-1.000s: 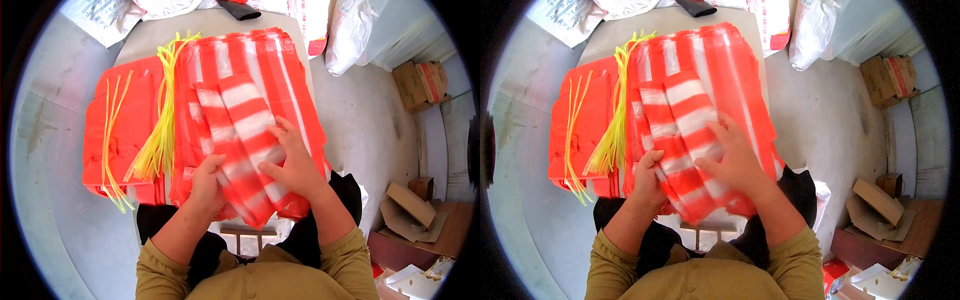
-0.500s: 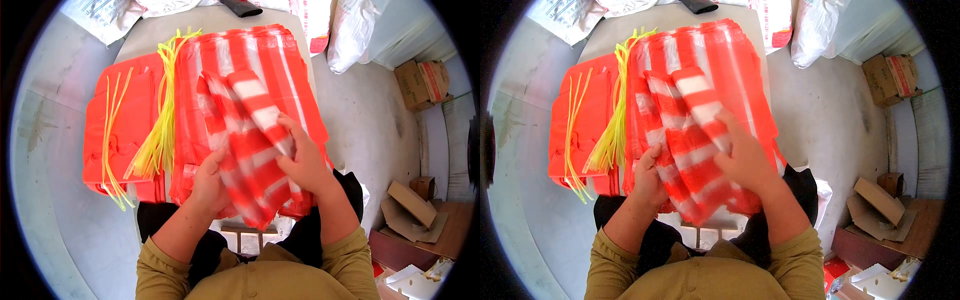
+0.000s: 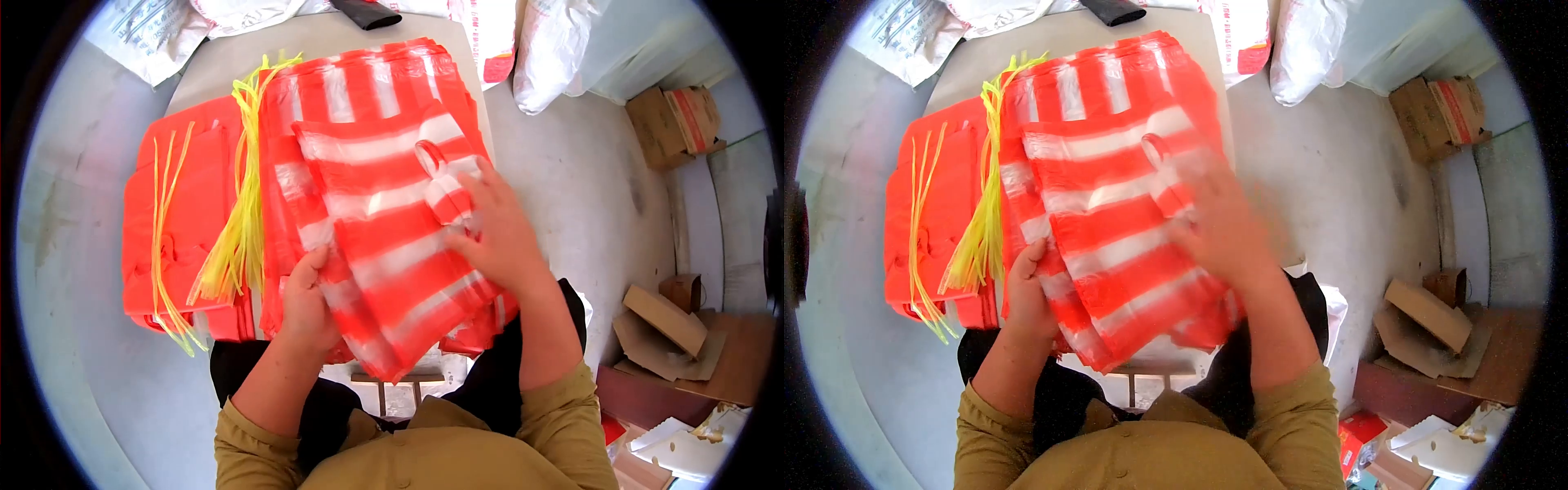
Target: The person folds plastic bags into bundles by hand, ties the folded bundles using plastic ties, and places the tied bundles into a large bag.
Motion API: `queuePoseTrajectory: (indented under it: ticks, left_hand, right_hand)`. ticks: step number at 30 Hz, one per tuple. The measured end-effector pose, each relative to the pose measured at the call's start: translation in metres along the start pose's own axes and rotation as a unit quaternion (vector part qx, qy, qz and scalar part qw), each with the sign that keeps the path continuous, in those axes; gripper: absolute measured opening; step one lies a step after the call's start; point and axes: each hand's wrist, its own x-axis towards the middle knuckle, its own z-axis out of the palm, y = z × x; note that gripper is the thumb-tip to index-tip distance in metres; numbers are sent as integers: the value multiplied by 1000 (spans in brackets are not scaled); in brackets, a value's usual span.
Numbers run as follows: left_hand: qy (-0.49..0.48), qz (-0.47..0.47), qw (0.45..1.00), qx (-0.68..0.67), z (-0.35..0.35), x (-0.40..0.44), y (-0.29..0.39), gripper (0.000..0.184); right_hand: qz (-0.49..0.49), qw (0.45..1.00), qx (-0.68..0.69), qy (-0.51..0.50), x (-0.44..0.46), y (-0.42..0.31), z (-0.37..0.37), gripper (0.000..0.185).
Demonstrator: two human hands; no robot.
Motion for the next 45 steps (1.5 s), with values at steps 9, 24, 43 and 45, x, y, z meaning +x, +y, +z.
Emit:
queuePoseTrajectory:
  ticks: [9,24,43,45]
  left_hand:
    - [-18,46,998,-46,-14,1,17,49]
    - [42,119,992,1,-42,12,37,44]
    - [-2,121,987,105,-16,-5,34,58]
    - [3,129,976,174,-13,-7,34,63]
  right_hand:
    - [280,905,316,-44,14,5,-21,37]
    - [391,743,541,52,9,50,3,36]
    - [303,828,472,11,14,34,-2,48]
    - [271,855,440,35,14,30,-1,49]
